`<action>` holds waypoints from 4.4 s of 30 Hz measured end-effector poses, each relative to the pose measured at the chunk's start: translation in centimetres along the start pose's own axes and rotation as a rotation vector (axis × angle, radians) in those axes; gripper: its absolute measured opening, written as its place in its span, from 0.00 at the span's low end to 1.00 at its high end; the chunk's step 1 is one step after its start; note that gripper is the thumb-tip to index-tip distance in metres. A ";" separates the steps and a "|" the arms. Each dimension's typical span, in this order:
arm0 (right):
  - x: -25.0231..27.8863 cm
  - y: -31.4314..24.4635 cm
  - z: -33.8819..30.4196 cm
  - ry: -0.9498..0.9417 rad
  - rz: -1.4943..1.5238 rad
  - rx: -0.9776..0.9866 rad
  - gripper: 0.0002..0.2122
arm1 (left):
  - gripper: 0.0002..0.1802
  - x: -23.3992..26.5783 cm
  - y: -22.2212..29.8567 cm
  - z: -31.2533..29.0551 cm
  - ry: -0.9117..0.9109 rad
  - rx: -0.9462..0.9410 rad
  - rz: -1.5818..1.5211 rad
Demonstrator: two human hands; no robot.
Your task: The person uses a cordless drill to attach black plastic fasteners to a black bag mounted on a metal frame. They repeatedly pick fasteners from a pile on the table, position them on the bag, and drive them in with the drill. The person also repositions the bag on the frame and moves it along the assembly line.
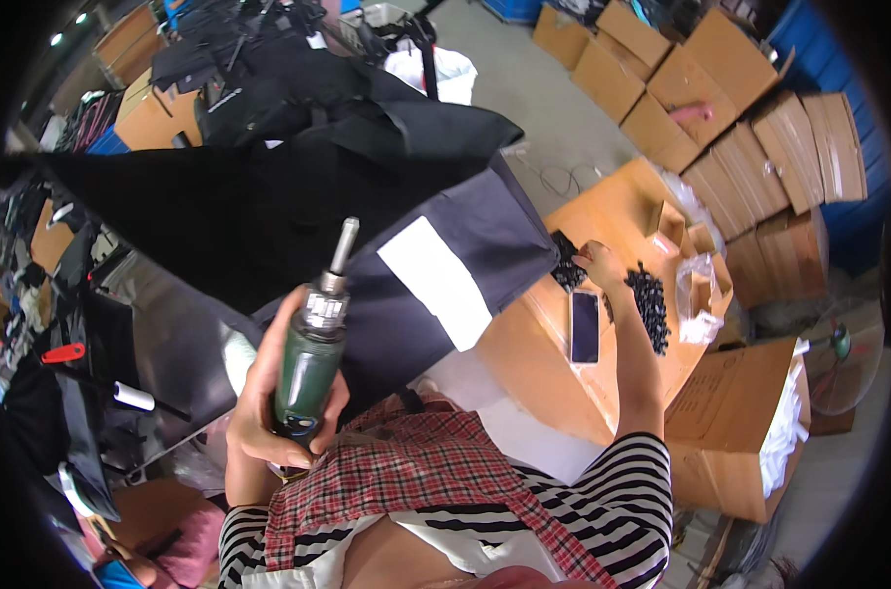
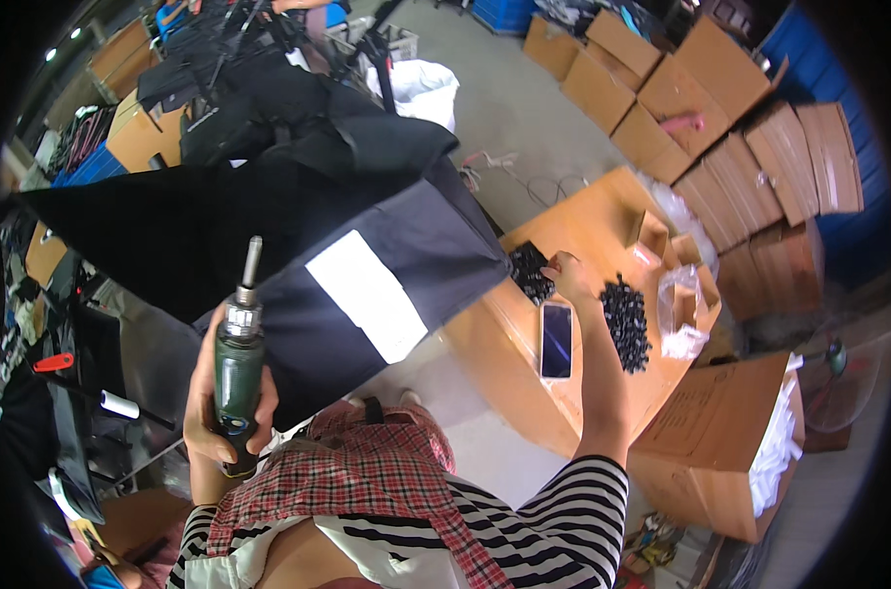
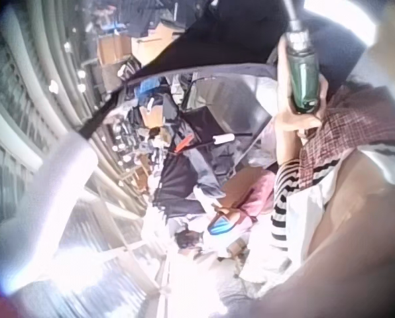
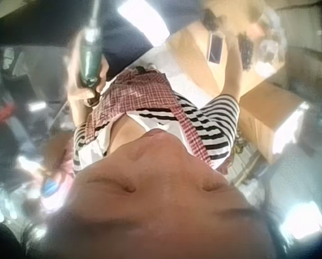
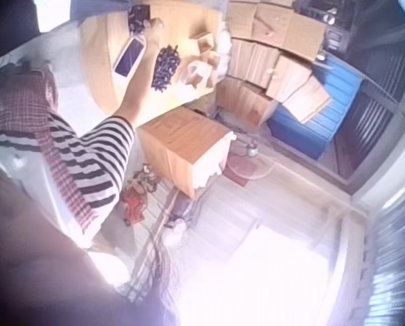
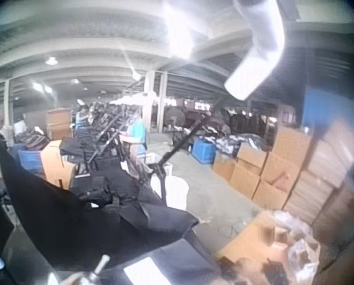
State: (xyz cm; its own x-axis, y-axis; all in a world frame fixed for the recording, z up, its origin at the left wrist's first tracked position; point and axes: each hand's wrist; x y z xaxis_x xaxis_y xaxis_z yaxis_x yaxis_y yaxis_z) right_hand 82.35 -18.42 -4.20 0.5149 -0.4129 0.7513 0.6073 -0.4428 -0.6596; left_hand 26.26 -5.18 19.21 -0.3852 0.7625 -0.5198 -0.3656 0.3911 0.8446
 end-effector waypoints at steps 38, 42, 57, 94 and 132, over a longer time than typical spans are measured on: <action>-0.5 -54.1 -15.8 0.099 0.700 1.157 0.16 | 0.72 3.2 7.4 -7.1 -0.061 -0.418 -0.088; -5.0 -54.8 -19.8 -0.469 0.287 1.206 0.15 | 0.58 4.6 9.2 -7.6 -0.069 -0.522 -0.189; -6.8 -62.1 -16.6 -0.161 0.663 0.998 0.10 | 0.63 9.5 9.8 -9.6 -0.026 -0.544 -0.080; -4.1 -62.6 -2.2 -0.076 0.554 1.730 0.06 | 0.56 2.8 11.3 0.6 0.563 -0.953 0.498; -4.2 -62.6 -1.4 -0.230 0.552 1.684 0.16 | 0.65 0.2 5.4 -1.9 0.459 -0.490 0.420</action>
State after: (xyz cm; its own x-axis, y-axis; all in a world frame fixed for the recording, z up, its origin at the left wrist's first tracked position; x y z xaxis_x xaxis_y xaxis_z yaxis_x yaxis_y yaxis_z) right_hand 41.34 9.94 33.88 0.8286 -0.0438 0.5581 0.1787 0.9655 -0.1896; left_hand 22.55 -3.90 23.44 -0.8457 0.4657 -0.2607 -0.4024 -0.2354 0.8847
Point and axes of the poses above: each hand's wrist, its own z-axis towards the middle knuckle, its own x-axis out of the back of the hand, y = z × x, and after that the axes turned 11 degrees about z, right-handed
